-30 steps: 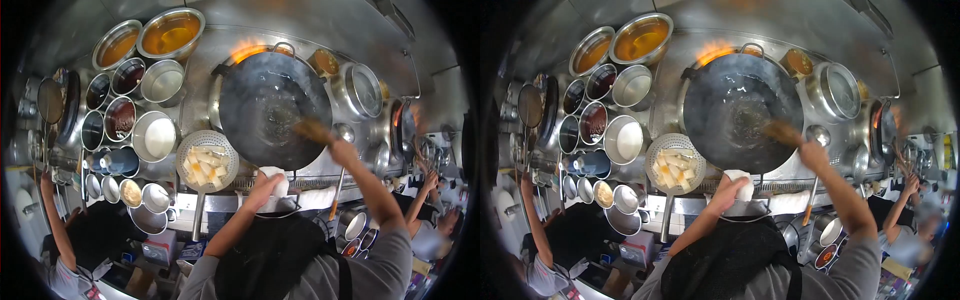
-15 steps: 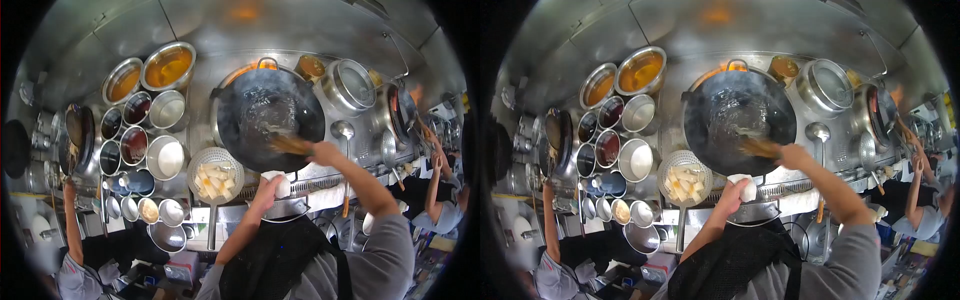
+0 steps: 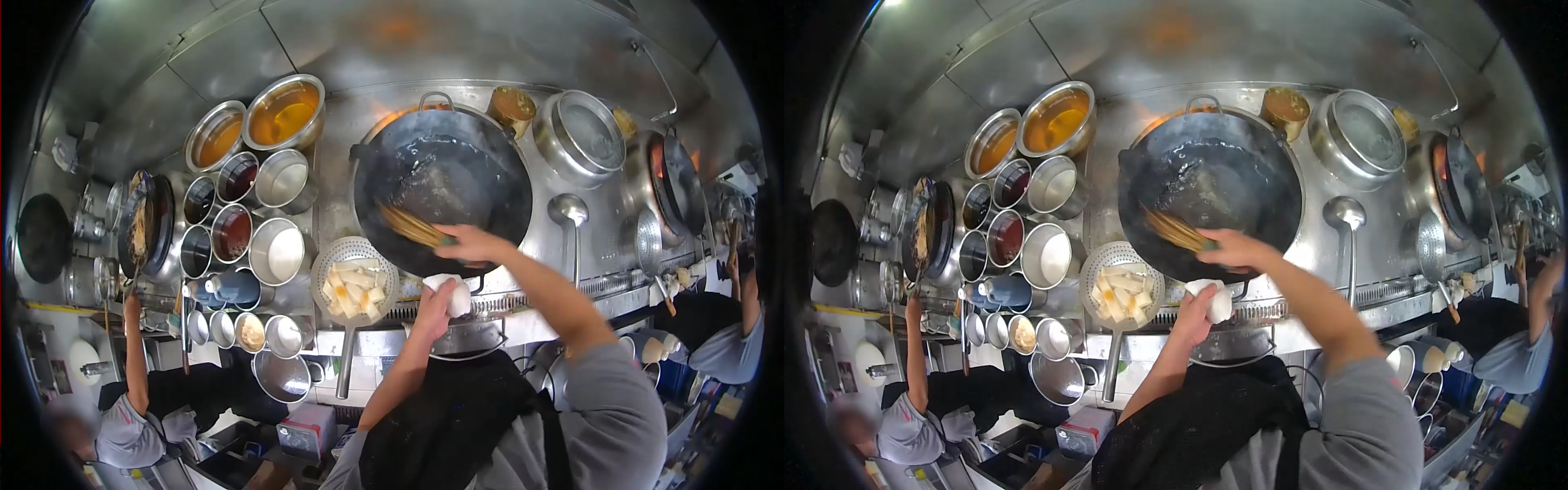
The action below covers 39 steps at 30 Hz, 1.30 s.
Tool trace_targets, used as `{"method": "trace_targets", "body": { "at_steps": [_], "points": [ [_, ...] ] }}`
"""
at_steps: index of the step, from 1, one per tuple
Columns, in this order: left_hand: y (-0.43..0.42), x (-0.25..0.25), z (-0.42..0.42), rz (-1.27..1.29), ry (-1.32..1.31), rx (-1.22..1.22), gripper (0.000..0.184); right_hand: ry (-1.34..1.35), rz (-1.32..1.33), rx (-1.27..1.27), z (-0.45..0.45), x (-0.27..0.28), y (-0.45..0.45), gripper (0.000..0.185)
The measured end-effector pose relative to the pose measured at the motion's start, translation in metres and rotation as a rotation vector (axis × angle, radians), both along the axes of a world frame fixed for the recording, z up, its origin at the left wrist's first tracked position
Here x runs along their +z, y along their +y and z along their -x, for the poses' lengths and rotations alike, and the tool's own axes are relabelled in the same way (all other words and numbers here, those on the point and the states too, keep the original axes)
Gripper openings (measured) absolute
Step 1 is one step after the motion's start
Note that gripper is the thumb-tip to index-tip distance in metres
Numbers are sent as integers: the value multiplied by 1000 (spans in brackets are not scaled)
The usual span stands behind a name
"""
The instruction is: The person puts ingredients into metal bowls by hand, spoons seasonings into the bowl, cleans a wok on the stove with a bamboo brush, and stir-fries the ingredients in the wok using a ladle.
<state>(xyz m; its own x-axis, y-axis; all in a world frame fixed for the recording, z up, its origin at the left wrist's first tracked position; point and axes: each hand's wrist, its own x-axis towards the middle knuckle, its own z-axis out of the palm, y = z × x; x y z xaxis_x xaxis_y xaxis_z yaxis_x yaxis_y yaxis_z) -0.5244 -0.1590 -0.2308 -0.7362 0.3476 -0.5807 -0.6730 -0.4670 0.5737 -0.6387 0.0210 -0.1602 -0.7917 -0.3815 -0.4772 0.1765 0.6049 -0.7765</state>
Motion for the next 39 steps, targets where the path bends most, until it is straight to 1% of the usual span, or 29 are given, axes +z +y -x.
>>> {"method": "trace_targets", "body": {
  "at_steps": [2, 3, 5, 6, 8, 9, 10, 12, 14, 16, 18, 20, 21, 22, 24, 25, 26, 27, 28, 29, 30, 32, 33, 34, 35, 36, 37, 38, 39],
  "points": [
    [-1, 26, 0, 5, -72, 8, 34, -228, -236, 197, -7, 25, 78, 80],
    [-3, 28, 0, 9, -50, -35, 36, -369, -488, 220, 2, 73, 102, 77],
    [-2, 7, 1, -14, -34, -29, 35, 43, -708, 169, 36, 65, 183, 67],
    [-3, -2, 0, -42, -4, -33, 34, 361, -796, 196, 54, 34, 208, 60],
    [-3, -2, 0, -54, -21, -18, 31, 322, -856, -1, 82, 6, 122, 49],
    [-3, -7, -2, -61, -2, -24, 34, 271, -948, -45, 72, -9, 67, 52],
    [-1, -9, 1, -70, 23, -30, 38, 375, -890, -64, 56, -25, 23, 65],
    [-1, -3, 2, -77, -17, -14, 38, 440, -799, -4, 9, -27, -19, 76],
    [-4, -11, -4, -91, 21, 19, 40, 175, -914, 66, -24, -5, 3, 71],
    [-5, -4, -4, -71, -30, 5, 42, 182, -1131, 9, -19, -35, 79, 75],
    [-5, -1, -4, -62, 4, 38, 44, 402, -1071, -159, 28, -22, 99, 76],
    [-7, -1, -2, -55, 44, 17, 44, 435, -764, -209, 97, -68, 76, 71],
    [-5, -3, -3, -61, 41, 7, 44, 207, -381, -386, 99, -17, 14, 70],
    [-6, -5, -3, -62, 37, -8, 44, 186, -112, -532, 99, -48, -20, 73],
    [-5, -27, -3, 4, 64, -36, 40, -6, 158, -517, 75, -42, -71, 75],
    [-3, -33, -3, 61, 90, -53, 37, -57, 149, -424, 55, -30, -74, 79],
    [-2, -26, -3, 59, 93, -78, 37, -106, 138, -337, 38, -15, -70, 82],
    [-1, -14, 0, 43, 33, -54, 36, -100, 136, -370, 26, -6, -49, 82],
    [1, 0, 1, 27, -27, -32, 36, -113, -10, -141, 10, 1, -14, 84],
    [3, 13, 1, 103, -137, -35, 36, -127, -156, 90, -4, 12, 20, 85],
    [3, 19, 2, 104, -128, -67, 36, -241, -378, 173, -10, 49, 50, 87],
    [2, 29, 3, 111, -187, -122, 39, -283, -612, 137, -19, 59, 130, 79],
    [4, 33, 1, 107, -160, -100, 41, -268, -607, -65, -23, 61, 167, 77],
    [5, 18, 3, 116, -154, -117, 41, -207, -621, -171, -27, 84, 185, 75],
    [7, -12, 10, 65, -126, -91, 40, -76, -600, -282, -36, 92, 202, 72],
    [10, -26, 14, 13, -99, -62, 39, -72, -594, -293, -53, 85, 212, 72],
    [14, -23, 15, 68, -108, -1, 28, 158, -487, -451, -73, 71, 214, 74],
    [16, -23, 14, 75, -100, -4, 28, 390, -370, -604, -94, 57, 215, 76],
    [19, -29, 13, 106, -12, 26, 22, 471, -349, -681, -128, 40, 204, 78]
  ]
}}
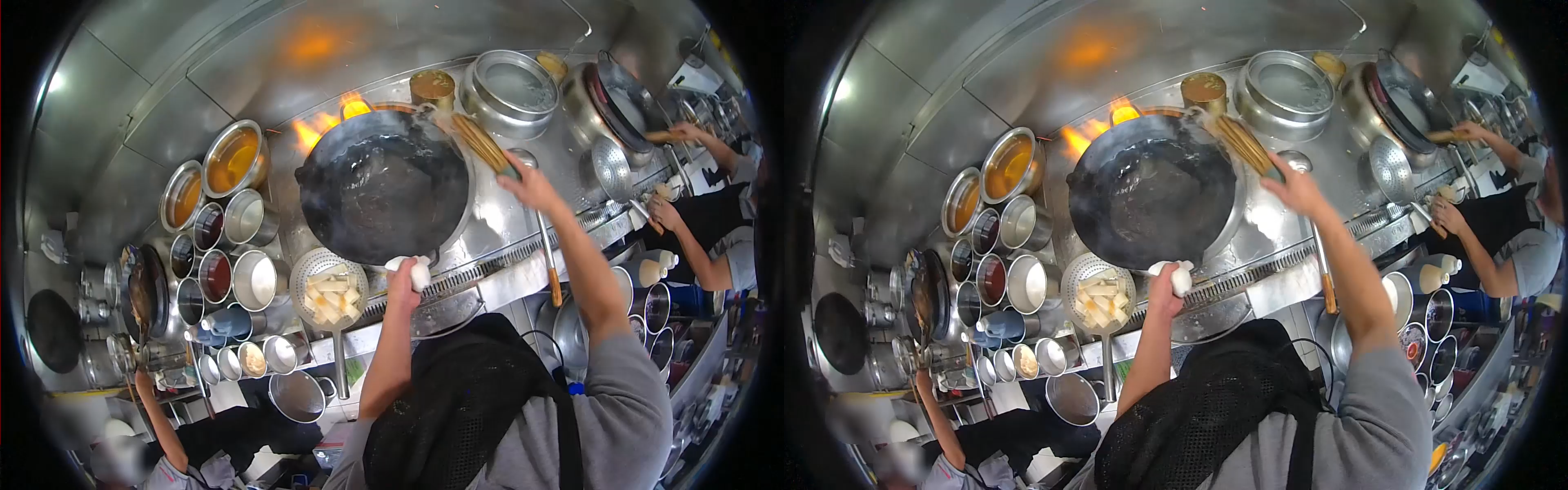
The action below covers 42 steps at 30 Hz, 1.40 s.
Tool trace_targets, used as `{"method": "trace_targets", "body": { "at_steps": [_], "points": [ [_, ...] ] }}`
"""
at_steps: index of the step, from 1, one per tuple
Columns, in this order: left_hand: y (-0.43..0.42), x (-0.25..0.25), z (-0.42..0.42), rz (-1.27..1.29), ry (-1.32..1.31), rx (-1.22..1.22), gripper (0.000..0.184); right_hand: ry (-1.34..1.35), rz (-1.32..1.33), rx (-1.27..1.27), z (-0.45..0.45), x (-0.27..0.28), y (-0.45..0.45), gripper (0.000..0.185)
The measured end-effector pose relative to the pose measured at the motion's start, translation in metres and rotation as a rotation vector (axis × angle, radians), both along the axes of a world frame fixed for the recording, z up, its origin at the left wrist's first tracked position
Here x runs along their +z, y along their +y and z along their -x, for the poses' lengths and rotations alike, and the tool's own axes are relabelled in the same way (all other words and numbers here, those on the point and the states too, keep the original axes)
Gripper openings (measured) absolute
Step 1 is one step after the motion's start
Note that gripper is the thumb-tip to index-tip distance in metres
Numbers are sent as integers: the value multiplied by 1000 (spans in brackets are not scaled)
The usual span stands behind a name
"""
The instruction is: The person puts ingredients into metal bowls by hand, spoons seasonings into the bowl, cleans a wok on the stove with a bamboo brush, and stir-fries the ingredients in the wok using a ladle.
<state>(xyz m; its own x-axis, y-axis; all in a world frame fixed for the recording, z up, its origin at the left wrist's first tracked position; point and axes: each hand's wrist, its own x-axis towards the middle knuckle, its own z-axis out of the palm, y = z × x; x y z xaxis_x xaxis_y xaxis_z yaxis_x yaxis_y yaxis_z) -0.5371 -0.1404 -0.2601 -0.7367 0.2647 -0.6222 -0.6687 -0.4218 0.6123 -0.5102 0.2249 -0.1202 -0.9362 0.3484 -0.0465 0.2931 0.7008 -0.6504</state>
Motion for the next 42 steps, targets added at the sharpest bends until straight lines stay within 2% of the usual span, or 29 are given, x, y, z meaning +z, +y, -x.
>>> {"method": "trace_targets", "body": {
  "at_steps": [2, 4, 6, 8, 10, 12, 13, 14, 15, 16, 17, 18, 19, 20, 23, 24, 25, 27, 28, 29, 31, 33, 35, 36, 37, 38, 39, 41, 42],
  "points": [
    [5, 2, -8, 48, 109, 57, 15, 290, -8, -59, -75, -44, -22, 83],
    [13, 14, -15, 105, 140, 55, 14, 78, 59, -148, -168, -56, -53, 94],
    [20, 20, -20, 175, 130, 86, 13, 17, -49, -132, -254, -108, -60, 92],
    [26, 27, -30, 239, 176, 98, 13, 18, -82, -138, -282, -118, -59, 89],
    [34, 30, -40, 302, 259, 93, 11, -51, 164, -167, -282, -83, -63, 83],
    [49, 34, -51, 401, 342, 139, 13, 29, 241, -104, -246, -61, -58, 77],
    [62, 36, -53, 485, 425, 191, 16, -64, 409, -133, -214, -30, -60, 75],
    [75, 44, -59, 580, 455, 257, 30, -69, 637, -129, -177, -28, -62, 77],
    [77, 26, -57, 709, 637, 280, 42, -84, 859, -142, -141, -26, -65, 79],
    [79, 30, -60, 828, 658, 228, 45, 46, 1152, -149, -100, -35, -74, 76],
    [82, 37, -63, 947, 682, 173, 48, 28, 1388, -164, -61, -31, -80, 70],
    [88, 49, -70, 950, 684, 159, 48, 30, 1571, -139, -21, -34, -84, 66],
    [95, 68, -77, 987, 740, 142, 51, 0, 1629, -111, 9, -31, -85, 66],
    [101, 81, -81, 1024, 794, 137, 54, -71, 1564, -14, 25, -21, -77, 71],
    [101, 91, -91, 1099, 911, 108, 58, 14, 1561, 15, 23, 0, -64, 77],
    [90, 70, -86, 1152, 1015, 94, 61, 5, 1576, 20, 11, -1, -51, 82],
    [88, 69, -89, 1149, 1000, 115, 61, 1, 1620, 22, -6, 5, -34, 80],
    [80, 71, -99, 1315, 1131, -71, 62, 6, 1707, 52, -36, -1, -2, 77],
    [72, 62, -98, 1309, 1073, -143, 83, 24, 1750, 79, -45, -8, 10, 75],
    [67, 60, -99, 1316, 1053, -132, 83, 1, 1749, 86, -54, -3, 14, 75],
    [63, 60, -93, 1325, 1228, -162, 88, -41, 1857, 128, -66, 22, 17, 71],
    [63, 61, -86, 1364, 1261, -152, 89, -17, 1800, 149, -59, 19, -6, 69],
    [60, 61, -81, 1262, 1142, -157, 88, -25, 1126, 191, -53, 25, -44, 72],
    [60, 61, -78, 1214, 1219, -79, 63, 255, 792, 325, -54, -13, -67, 75],
    [61, 61, -75, 1206, 1221, -75, 63, 517, 437, 451, -63, -53, -91, 78],
    [58, 61, -73, 1133, 1146, -21, 63, 225, 398, 469, -85, -45, -97, 82],
    [56, 61, -70, 1060, 1073, 34, 63, 53, 229, 454, -94, -62, -94, 84],
    [46, 48, -62, 1107, 1028, 71, 63, -275, -20, 419, -85, -111, -54, 86],
    [44, 50, -59, 1004, 920, 96, 62, -250, -136, 308, -66, -116, -23, 80]
  ]
}}
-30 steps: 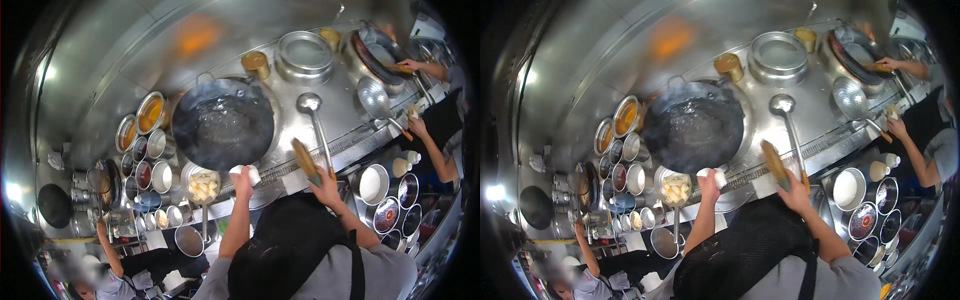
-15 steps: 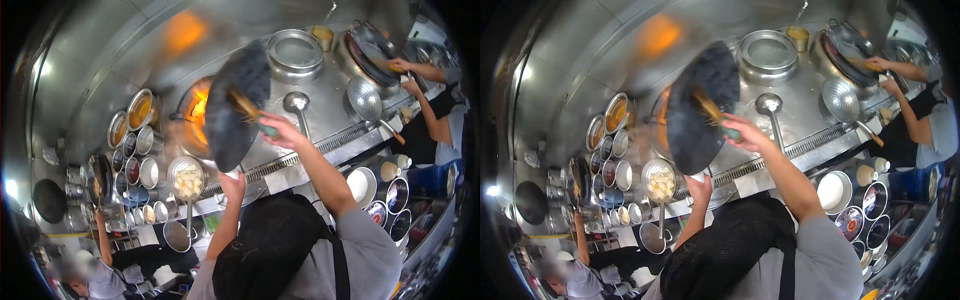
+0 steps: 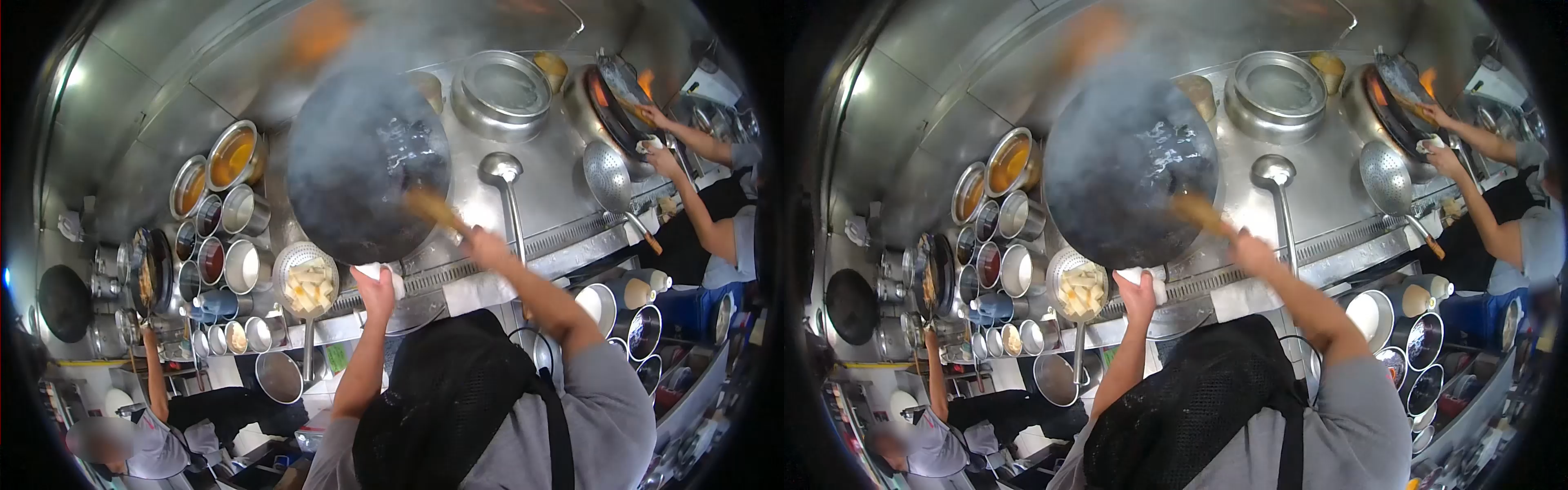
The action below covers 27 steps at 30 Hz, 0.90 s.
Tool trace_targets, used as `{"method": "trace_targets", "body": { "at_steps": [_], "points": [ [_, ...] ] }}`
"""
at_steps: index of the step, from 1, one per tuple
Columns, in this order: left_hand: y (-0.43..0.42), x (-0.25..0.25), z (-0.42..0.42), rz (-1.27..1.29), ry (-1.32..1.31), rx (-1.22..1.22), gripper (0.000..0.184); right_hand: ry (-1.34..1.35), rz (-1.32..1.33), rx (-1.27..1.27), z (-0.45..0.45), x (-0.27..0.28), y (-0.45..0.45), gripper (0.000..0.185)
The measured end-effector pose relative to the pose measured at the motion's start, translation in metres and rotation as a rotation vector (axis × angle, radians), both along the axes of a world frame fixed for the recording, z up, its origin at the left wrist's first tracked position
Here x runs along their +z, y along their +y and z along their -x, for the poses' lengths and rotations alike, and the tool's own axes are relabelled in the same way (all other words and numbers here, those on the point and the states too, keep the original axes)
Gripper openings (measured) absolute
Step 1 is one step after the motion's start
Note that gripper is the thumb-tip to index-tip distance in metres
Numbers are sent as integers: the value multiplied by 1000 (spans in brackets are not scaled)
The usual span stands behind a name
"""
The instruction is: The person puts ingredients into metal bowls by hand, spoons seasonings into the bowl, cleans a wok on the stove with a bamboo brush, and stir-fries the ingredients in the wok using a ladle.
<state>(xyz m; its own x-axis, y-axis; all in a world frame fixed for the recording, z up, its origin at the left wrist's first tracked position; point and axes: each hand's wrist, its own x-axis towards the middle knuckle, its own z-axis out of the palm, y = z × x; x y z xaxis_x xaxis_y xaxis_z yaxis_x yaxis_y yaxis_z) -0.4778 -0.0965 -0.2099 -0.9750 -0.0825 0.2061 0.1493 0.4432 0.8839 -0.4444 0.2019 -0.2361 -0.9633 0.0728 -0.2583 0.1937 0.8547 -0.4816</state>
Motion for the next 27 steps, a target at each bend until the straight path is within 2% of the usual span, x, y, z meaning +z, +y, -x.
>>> {"method": "trace_targets", "body": {
  "at_steps": [1, 2, 3, 5, 7, 8, 10, 11, 12, 13, 15, 16, 17, 18, 19, 20, 21, 23, 24, 25, 27],
  "points": [
    [-2, 1, 1, -117, -96, 21, 61, 5, -81, -81, 25, 18, 29, 80],
    [-5, 2, 6, -187, -105, -6, 61, 220, -162, 31, 51, 24, 63, 81],
    [-13, -10, 15, -255, -144, -27, 56, 247, -25, 50, 74, 60, 80, 80],
    [-33, -40, 37, -526, -332, -42, 48, 428, -156, -7, 90, 141, 83, 79],
    [-51, -43, 56, -676, -594, -17, 37, 694, -123, -83, 83, 211, 74, 81],
    [-55, -47, 60, -692, -613, 25, 30, 716, -66, -132, 74, 244, 65, 83],
    [-54, -26, 57, -722, -679, 27, 32, 702, 108, -224, 45, 285, 42, 88],
    [-55, -19, 54, -728, -749, 5, 34, 663, 221, -274, 28, 290, 31, 90],
    [-59, -24, 58, -739, -740, -83, 35, 720, 196, -242, 14, 276, 25, 91],
    [-60, -22, 57, -758, -737, -65, 35, 782, 172, -210, 0, 250, 20, 91],
    [-59, -13, 57, -802, -811, -131, 36, 709, 87, -221, -42, 175, 6, 94],
    [-60, -15, 58, -811, -820, -133, 36, 523, 277, -383, -74, 124, -7, 97],
    [-60, -17, 58, -823, -812, -123, 36, 406, 145, -417, -116, 58, -10, 99],
    [-61, -18, 60, -837, -838, -127, 34, 48, 94, -438, -150, 26, -16, 103],
    [-61, -17, 63, -847, -863, -134, 32, -85, 90, -336, -173, 9, -17, 103],
    [-61, -15, 65, -850, -854, -129, 32, -59, 5, -367, -191, -16, -19, 100],
    [-58, -12, 67, -859, -856, -133, 30, -54, 6, -357, -181, -5, -14, 100],
    [-60, -13, 62, -844, -879, -129, 28, -25, 179, -522, -151, 71, -15, 99],
    [-61, -16, 64, -874, -914, -105, 26, -88, 167, -564, -130, 114, -17, 98],
    [-60, -18, 67, -908, -938, -85, 24, 3, 235, -560, -120, 141, -16, 96],
    [-58, -20, 69, -914, -943, -60, 22, 214, 215, -511, -117, 152, -16, 94]
  ]
}}
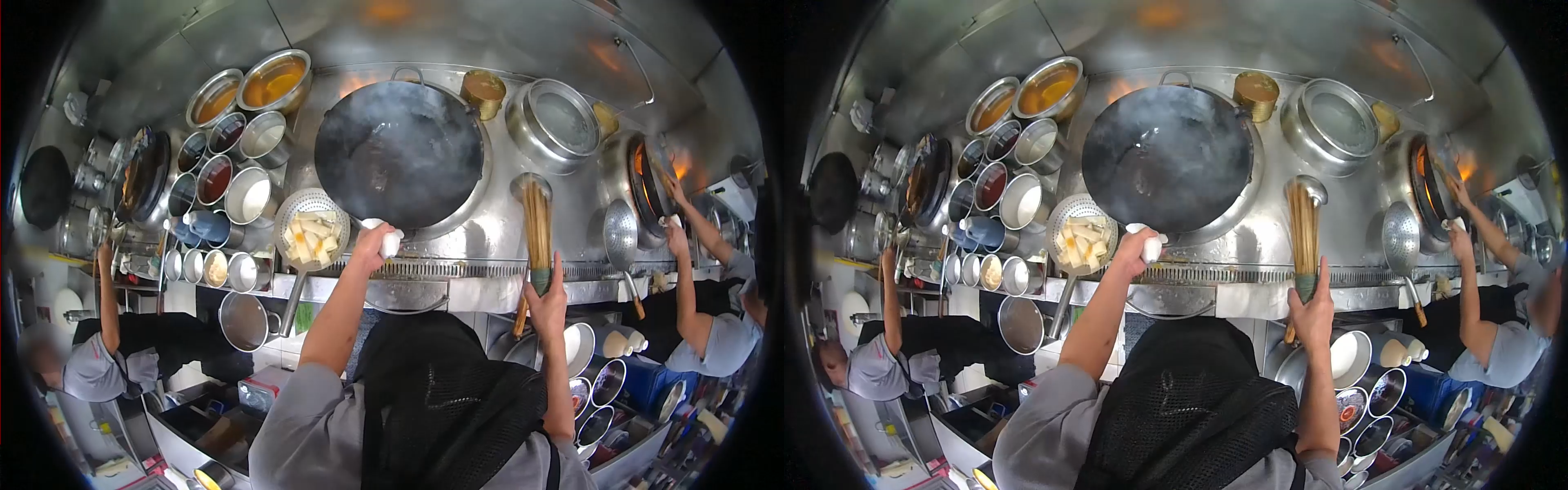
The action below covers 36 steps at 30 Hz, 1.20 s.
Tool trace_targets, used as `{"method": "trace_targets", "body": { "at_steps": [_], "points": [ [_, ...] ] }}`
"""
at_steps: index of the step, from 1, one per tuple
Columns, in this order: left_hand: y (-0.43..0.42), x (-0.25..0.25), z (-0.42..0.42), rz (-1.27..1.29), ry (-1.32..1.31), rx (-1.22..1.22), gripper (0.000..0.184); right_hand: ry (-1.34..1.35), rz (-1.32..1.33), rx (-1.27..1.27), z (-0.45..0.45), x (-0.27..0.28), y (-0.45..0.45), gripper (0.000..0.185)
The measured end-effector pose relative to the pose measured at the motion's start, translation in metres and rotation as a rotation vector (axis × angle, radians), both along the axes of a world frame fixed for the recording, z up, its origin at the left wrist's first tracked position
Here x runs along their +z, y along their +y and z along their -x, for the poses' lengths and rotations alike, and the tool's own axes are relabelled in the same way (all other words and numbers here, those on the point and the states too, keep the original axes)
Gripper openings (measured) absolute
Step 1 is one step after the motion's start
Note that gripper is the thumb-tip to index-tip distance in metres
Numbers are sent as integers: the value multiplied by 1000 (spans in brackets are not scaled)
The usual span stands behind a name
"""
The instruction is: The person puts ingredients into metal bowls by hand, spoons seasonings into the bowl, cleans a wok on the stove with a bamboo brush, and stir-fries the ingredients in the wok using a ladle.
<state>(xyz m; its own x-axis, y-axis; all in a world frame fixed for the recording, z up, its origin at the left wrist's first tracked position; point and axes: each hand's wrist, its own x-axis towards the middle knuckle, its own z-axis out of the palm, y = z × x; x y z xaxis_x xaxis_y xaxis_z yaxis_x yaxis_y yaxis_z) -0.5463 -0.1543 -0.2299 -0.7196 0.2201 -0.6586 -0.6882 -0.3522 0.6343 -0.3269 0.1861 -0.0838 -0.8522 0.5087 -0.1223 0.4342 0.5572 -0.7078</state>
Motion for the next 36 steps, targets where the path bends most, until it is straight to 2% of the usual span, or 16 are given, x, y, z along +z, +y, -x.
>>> {"method": "trace_targets", "body": {
  "at_steps": [3, 6, 9, 12, 13, 15, 17, 21, 24, 26, 28, 29, 31, 32, 33, 36],
  "points": [
    [0, -19, 2, 56, 65, 5, 20, 300, -146, 44, -26, -56, -11, 90],
    [4, -30, -7, 209, 190, 27, 31, -82, -165, 133, -81, -140, -19, 87],
    [15, -20, -38, 315, 374, 118, 47, -84, -10, 102, -67, -118, -27, 85],
    [21, -30, -72, 586, 733, 117, 63, 175, 143, 153, -8, -98, -15, 81],
    [24, -38, -82, 581, 732, 125, 63, 254, 218, 151, 21, -88, -14, 79],
    [28, -59, -101, 964, 730, -52, 74, 378, 426, 165, 82, -62, -19, 77],
    [26, -83, -102, 994, 698, -183, 79, 412, 557, 200, 119, -35, -40, 76],
    [34, -8, -90, 988, 809, -137, 91, 473, 799, 247, 157, 4, -89, 77],
    [18, -5, -73, 1026, 840, -163, 88, 432, 855, 306, 179, -2, -103, 75],
    [18, -7, -62, 939, 971, -112, 83, 479, 366, 511, 188, -29, -111, 71],
    [25, 12, -60, 845, 824, -85, 78, 346, 99, 750, 158, -90, -110, 75],
    [22, 5, -56, 852, 839, -26, 75, -100, -160, 768, 139, -92, -97, 81],
    [17, 4, -44, 760, 865, 74, 67, -23, -543, 817, 140, -169, 13, 86],
    [19, -2, -39, 735, 859, 69, 67, -182, -744, 613, 166, -167, 68, 86],
    [19, -12, -35, 706, 819, 103, 65, -287, -822, 598, 198, -92, 86, 83],
    [12, -12, -18, 641, 718, 147, 58, 512, -830, 529, 280, 69, 93, 69]
  ]
}}
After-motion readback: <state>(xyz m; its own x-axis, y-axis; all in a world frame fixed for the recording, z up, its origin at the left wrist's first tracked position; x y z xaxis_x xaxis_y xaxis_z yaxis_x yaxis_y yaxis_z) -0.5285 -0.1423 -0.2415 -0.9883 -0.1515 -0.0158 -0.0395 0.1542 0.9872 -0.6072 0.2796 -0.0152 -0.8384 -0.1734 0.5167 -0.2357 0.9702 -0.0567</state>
